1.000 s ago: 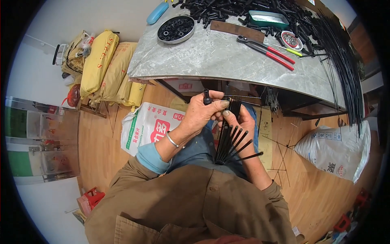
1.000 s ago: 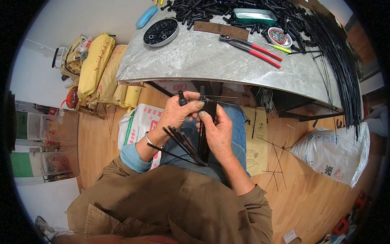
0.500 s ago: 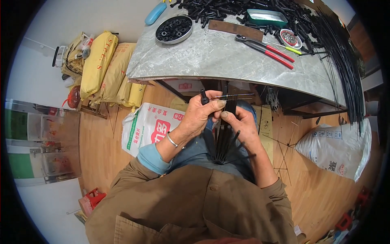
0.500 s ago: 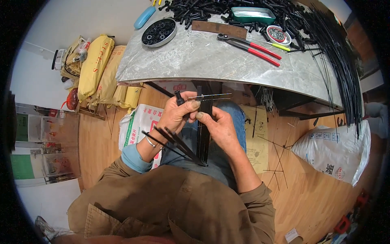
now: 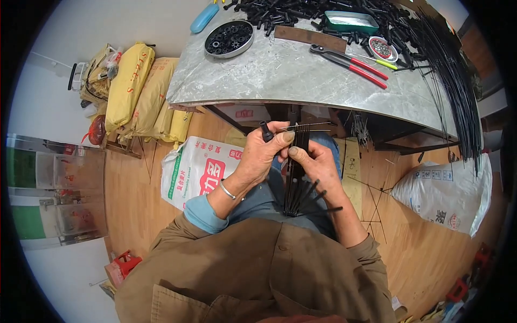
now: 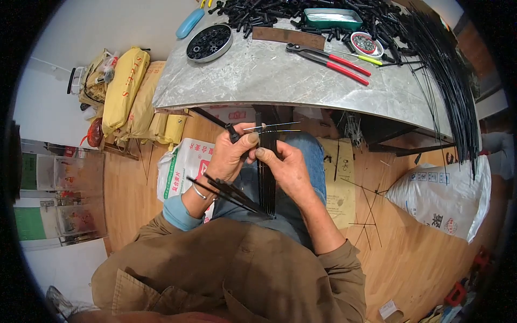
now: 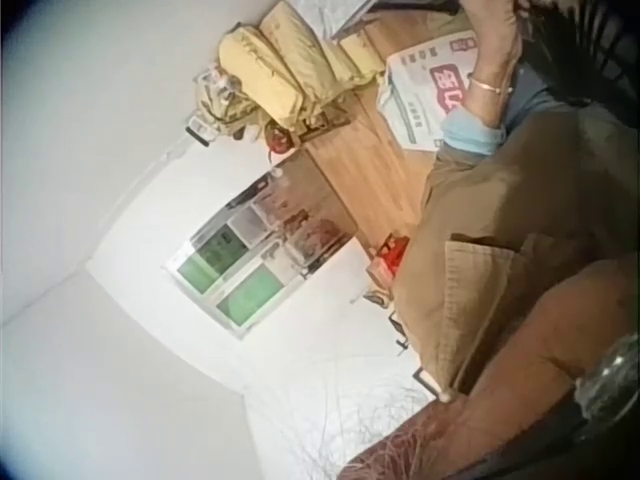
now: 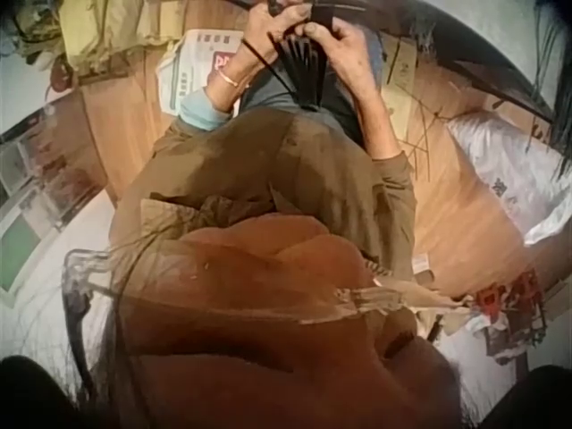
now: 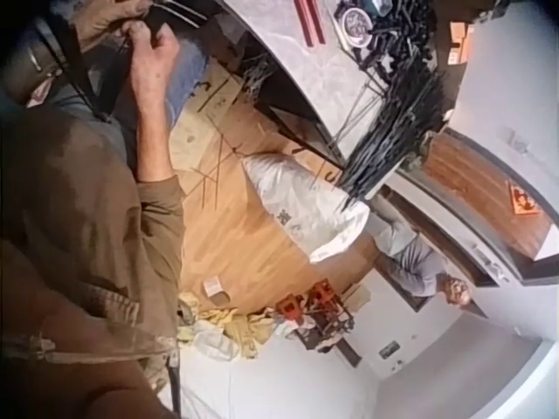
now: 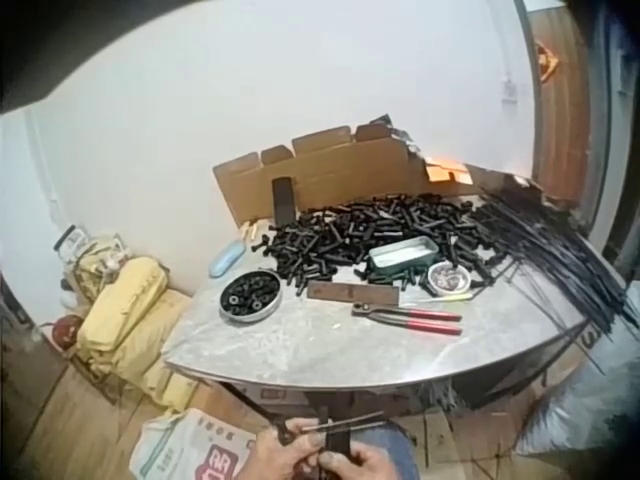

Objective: Assembling, bundling, and cutting black plastic rods at a production workstation.

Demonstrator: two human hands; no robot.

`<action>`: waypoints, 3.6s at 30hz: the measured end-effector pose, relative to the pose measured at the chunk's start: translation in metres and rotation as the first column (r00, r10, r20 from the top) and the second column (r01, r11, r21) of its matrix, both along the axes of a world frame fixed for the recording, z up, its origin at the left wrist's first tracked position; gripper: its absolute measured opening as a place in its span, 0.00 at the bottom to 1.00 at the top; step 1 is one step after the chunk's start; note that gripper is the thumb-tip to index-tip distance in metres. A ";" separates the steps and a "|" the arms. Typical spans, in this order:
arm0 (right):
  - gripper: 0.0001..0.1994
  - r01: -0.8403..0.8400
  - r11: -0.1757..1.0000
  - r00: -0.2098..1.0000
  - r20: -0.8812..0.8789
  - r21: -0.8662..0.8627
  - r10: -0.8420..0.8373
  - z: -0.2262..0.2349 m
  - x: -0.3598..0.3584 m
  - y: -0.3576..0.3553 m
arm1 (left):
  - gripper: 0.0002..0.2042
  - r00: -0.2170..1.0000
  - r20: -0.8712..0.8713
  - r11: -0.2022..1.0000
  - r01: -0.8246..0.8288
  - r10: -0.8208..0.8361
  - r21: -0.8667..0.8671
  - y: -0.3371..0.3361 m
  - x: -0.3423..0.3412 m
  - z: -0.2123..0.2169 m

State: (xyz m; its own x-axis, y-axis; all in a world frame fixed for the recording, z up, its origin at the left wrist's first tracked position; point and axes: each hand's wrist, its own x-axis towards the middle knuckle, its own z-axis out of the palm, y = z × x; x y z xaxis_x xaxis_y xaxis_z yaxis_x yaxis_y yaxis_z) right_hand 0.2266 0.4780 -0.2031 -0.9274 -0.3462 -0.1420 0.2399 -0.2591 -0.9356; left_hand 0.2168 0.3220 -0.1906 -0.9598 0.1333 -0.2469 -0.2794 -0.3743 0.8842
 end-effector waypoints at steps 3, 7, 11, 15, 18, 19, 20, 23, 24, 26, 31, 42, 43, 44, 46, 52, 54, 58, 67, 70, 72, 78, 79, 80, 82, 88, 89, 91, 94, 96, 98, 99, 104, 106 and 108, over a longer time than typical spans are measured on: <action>0.10 0.014 0.999 1.000 -0.021 0.040 -0.013 0.001 0.001 -0.004 | 0.14 0.999 0.015 0.999 -0.034 0.034 0.000 0.001 -0.004 -0.002; 0.09 0.046 0.990 0.998 -0.045 0.134 -0.040 -0.001 0.002 -0.004 | 0.13 0.999 0.020 0.999 -0.035 0.034 0.026 0.001 -0.005 -0.003; 0.09 0.069 0.988 0.993 -0.106 0.139 -0.054 -0.002 0.003 -0.006 | 0.12 0.999 0.015 0.999 -0.042 0.042 0.023 0.003 -0.006 -0.004; 0.10 0.101 0.976 0.994 -0.069 0.195 -0.090 0.003 0.003 -0.005 | 0.12 0.999 0.019 0.999 -0.033 0.033 0.006 0.003 -0.005 -0.002; 0.11 0.026 0.987 0.999 0.019 0.162 -0.029 0.001 -0.004 0.000 | 0.12 0.997 0.039 0.998 -0.063 0.063 0.005 0.004 -0.006 -0.003; 0.11 -0.026 0.990 0.996 0.086 0.139 0.014 0.001 -0.005 0.001 | 0.12 0.998 0.039 0.998 -0.055 0.054 0.022 0.003 -0.006 -0.003; 0.11 -0.025 0.990 0.996 0.086 0.140 0.013 -0.001 -0.005 0.001 | 0.12 0.998 0.038 0.998 -0.048 0.046 0.039 0.002 -0.006 -0.003; 0.11 0.025 0.999 0.999 0.021 0.038 -0.026 -0.007 -0.003 0.001 | 0.12 0.999 0.040 0.997 -0.018 0.014 0.080 0.001 -0.006 -0.003; 0.11 -0.022 0.999 0.997 0.079 0.032 0.019 -0.010 -0.003 0.004 | 0.12 0.999 0.039 0.995 -0.007 0.003 0.098 0.002 -0.006 -0.003; 0.11 -0.072 0.997 0.988 0.140 0.022 0.068 -0.013 -0.004 0.004 | 0.11 0.999 0.037 0.994 -0.012 0.008 0.108 0.000 -0.006 -0.005; 0.13 -0.067 0.996 0.976 0.204 -0.056 0.077 -0.010 -0.003 0.005 | 0.11 0.997 0.043 0.986 0.060 -0.068 0.159 -0.003 -0.006 -0.006; 0.16 -0.167 0.986 0.952 0.255 -0.023 0.168 -0.016 -0.007 0.008 | 0.12 0.998 -0.019 0.998 0.056 -0.056 -0.011 -0.001 -0.002 -0.001; 0.17 -0.179 0.984 0.951 0.253 -0.023 0.179 -0.016 -0.006 0.007 | 0.12 0.998 -0.043 0.996 0.044 -0.047 -0.077 -0.002 0.000 0.000; 0.17 -0.181 0.983 0.950 0.254 -0.024 0.181 -0.015 -0.006 0.008 | 0.12 0.998 -0.043 0.996 0.042 -0.045 -0.078 -0.003 0.000 0.001; 0.18 -0.246 0.966 0.923 0.286 -0.077 0.257 -0.012 -0.008 0.013 | 0.12 0.996 0.007 0.993 0.093 -0.094 0.067 -0.004 -0.001 0.001; 0.17 -0.232 0.972 0.921 0.310 -0.046 0.235 -0.008 -0.009 0.011 | 0.10 0.998 -0.025 0.997 0.066 -0.066 0.031 -0.002 0.001 0.006; 0.14 -0.133 0.987 0.971 0.186 -0.086 0.147 -0.011 -0.004 0.005 | 0.09 0.996 -0.041 0.997 0.075 -0.076 -0.027 -0.004 0.000 0.007; 0.14 0.111 0.990 0.994 0.017 -0.086 -0.110 0.007 -0.004 -0.003 | 0.10 0.995 -0.079 0.993 0.060 -0.068 -0.103 -0.006 0.000 0.009; 0.16 0.160 0.970 0.983 0.114 -0.182 -0.141 0.012 0.004 -0.021 | 0.17 0.994 -0.042 0.980 0.095 -0.104 -0.176 -0.013 0.000 0.020; 0.18 0.178 0.971 0.984 0.044 -0.161 -0.173 0.011 0.005 -0.024 | 0.21 0.995 -0.052 0.995 -0.077 0.080 0.065 -0.022 -0.023 0.016; 0.19 0.146 0.980 0.988 0.068 -0.138 -0.138 0.010 0.006 -0.027 | 0.20 0.997 -0.023 0.935 -0.062 0.075 0.349 -0.029 -0.040 0.015; 0.12 0.140 0.982 0.990 0.049 -0.125 -0.135 0.012 0.006 -0.031 | 0.20 0.915 -0.097 0.902 0.402 -0.391 0.154 -0.014 -0.056 0.028; 0.10 0.158 0.981 0.987 0.054 -0.110 -0.153 0.017 0.008 -0.032 | 0.19 0.916 -0.053 0.906 0.401 -0.397 0.135 -0.017 -0.055 0.029; 0.10 0.148 0.984 0.988 0.056 -0.097 -0.143 0.017 0.009 -0.032 | 0.19 0.921 -0.054 0.909 0.390 -0.387 0.148 -0.018 -0.057 0.027; 0.09 0.166 0.980 0.986 0.027 -0.111 -0.164 0.018 0.008 -0.031 | 0.19 0.946 -0.097 0.948 0.315 -0.310 0.041 -0.021 -0.061 0.023; 0.10 0.178 0.982 0.983 0.047 -0.068 -0.175 0.019 0.010 -0.034 | 0.18 0.948 -0.143 0.952 0.297 -0.284 0.074 -0.025 -0.062 0.025; 0.10 0.186 0.980 0.982 0.052 -0.071 -0.182 0.018 0.011 -0.035 | 0.18 0.936 -0.159 0.945 0.325 -0.314 0.046 -0.026 -0.062 0.025; 0.10 0.189 0.979 0.981 0.051 -0.072 -0.185 0.018 0.010 -0.036 | 0.17 0.933 -0.185 0.948 0.318 -0.309 0.021 -0.026 -0.064 0.024; 0.10 0.202 0.976 0.979 0.044 -0.076 -0.199 0.018 0.010 -0.038 | 0.16 0.927 -0.228 0.954 0.296 -0.299 -0.047 -0.025 -0.062 0.024; 0.10 0.210 0.975 0.977 0.037 -0.072 -0.208 0.018 0.009 -0.038 | 0.16 0.924 -0.247 0.957 0.279 -0.291 -0.084 -0.023 -0.062 0.024; 0.09 0.227 0.972 0.974 0.035 -0.059 -0.225 0.017 0.009 -0.040 | 0.15 0.924 -0.252 0.956 0.259 -0.286 -0.137 -0.023 -0.062 0.022; 0.09 0.224 0.973 0.974 0.036 -0.059 -0.223 0.017 0.009 -0.040 | 0.15 0.925 -0.251 0.957 0.257 -0.284 -0.137 -0.023 -0.062 0.021; 0.09 0.238 0.971 0.971 0.043 -0.032 -0.236 0.018 0.008 -0.041 | 0.15 0.907 -0.291 0.942 0.241 -0.305 -0.235 -0.024 -0.063 0.017; 0.09 0.234 0.972 0.971 0.044 -0.028 -0.233 0.018 0.008 -0.040 | 0.15 0.906 -0.288 0.940 0.245 -0.309 -0.239 -0.025 -0.062 0.019; 0.09 0.228 0.973 0.973 0.046 -0.031 -0.227 0.017 0.008 -0.040 | 0.15 0.907 -0.282 0.937 0.246 -0.313 -0.250 -0.026 -0.059 0.023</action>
